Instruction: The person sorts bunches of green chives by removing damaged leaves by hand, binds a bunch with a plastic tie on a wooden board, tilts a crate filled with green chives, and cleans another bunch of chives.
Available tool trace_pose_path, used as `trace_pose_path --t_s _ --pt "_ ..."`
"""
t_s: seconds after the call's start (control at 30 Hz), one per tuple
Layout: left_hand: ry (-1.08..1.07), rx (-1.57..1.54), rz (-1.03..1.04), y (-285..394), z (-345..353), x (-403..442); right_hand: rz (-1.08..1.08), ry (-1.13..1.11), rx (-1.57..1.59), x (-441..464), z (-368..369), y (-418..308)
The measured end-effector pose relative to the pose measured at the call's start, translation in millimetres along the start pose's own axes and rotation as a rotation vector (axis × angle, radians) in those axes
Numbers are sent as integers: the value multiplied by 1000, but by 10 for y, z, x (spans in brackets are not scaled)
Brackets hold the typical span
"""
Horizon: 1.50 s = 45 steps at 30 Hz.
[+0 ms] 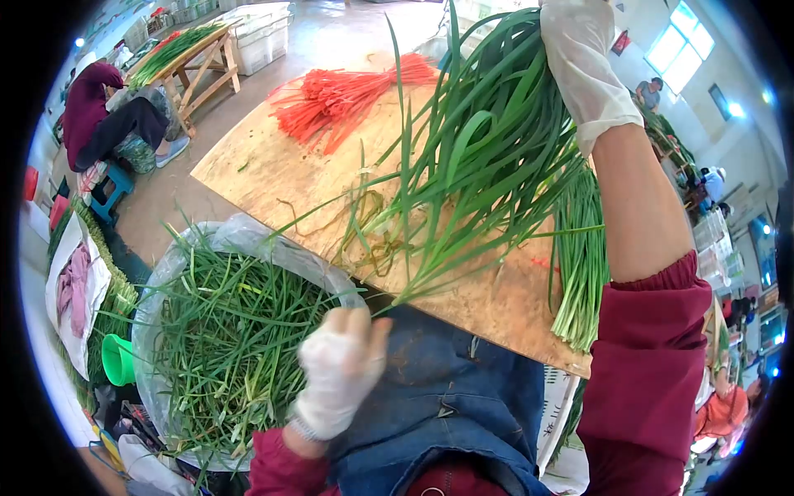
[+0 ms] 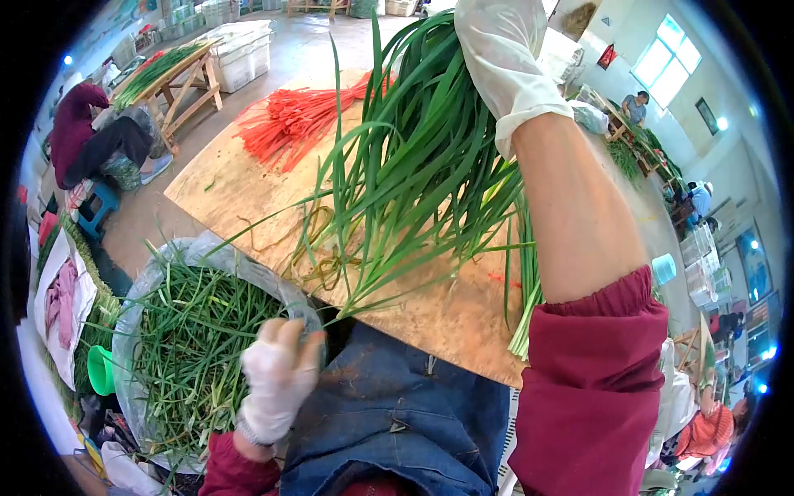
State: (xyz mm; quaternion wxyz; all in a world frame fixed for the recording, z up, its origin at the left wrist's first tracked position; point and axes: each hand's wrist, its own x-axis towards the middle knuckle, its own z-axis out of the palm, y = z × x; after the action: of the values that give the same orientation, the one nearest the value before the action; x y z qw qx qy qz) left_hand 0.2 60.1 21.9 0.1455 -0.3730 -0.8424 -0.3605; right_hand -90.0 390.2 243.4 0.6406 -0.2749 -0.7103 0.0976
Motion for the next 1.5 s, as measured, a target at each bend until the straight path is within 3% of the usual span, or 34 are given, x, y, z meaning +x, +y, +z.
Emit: trace_pose_path --t_s 0.1,0.2,0.3,0.33,0.47,0.53,0.7,0.8,0.83,0.87,0.93,1.0,1.13,1.2,1.27,1.37,1.4,1.5 --pt "-30 54 -9 207 437 190 6 43 34 -27 -8 10" --pt "-74 175 -12 86 750 216 285 48 266 119 105 22" --pt "-44 157 18 10 789 163 27 3 -59 -22 -34 -41" --pt "-22 125 24 -7 777 129 35 -16 -67 -16 -29 -25" --pt "14 -598 -237 -177 732 -32 71 -15 -85 80 78 135" --pt "40 -900 -588 -24 486 -1 39 8 -102 79 82 127" --pt "277 -878 -838 -279 -115 -201 -8 -13 -64 24 -3 23" --pt "289 -554 -997 -930 -514 -663 26 -37 5 22 -32 5" --pt "175 -347 -1208 -1057 -678 -711 51 -80 84 12 -82 -20" --pt "-64 191 -980 -1447 -707 -1038 75 -124 165 -6 -169 -56" --pt "-187 413 -806 -1235 -797 -906 140 -193 250 -66 -265 -110" --pt "175 61 -440 -909 -549 -614 212 -232 256 -119 -331 -176" --pt "34 -68 83 -391 26 132 342 -285 265 -57 -431 -253" --pt "-75 -45 161 -187 381 423 289 -273 245 6 -410 -122" --pt "-182 247 160 -89 725 597 287 -260 256 18 -407 -107" --pt "-191 207 212 -223 871 595 294 -235 271 11 -441 -108" --pt "-45 3 241 -323 760 483 310 -226 282 37 -435 -57" --pt "-47 185 80 -544 8 61 344 -204 299 149 -388 128"
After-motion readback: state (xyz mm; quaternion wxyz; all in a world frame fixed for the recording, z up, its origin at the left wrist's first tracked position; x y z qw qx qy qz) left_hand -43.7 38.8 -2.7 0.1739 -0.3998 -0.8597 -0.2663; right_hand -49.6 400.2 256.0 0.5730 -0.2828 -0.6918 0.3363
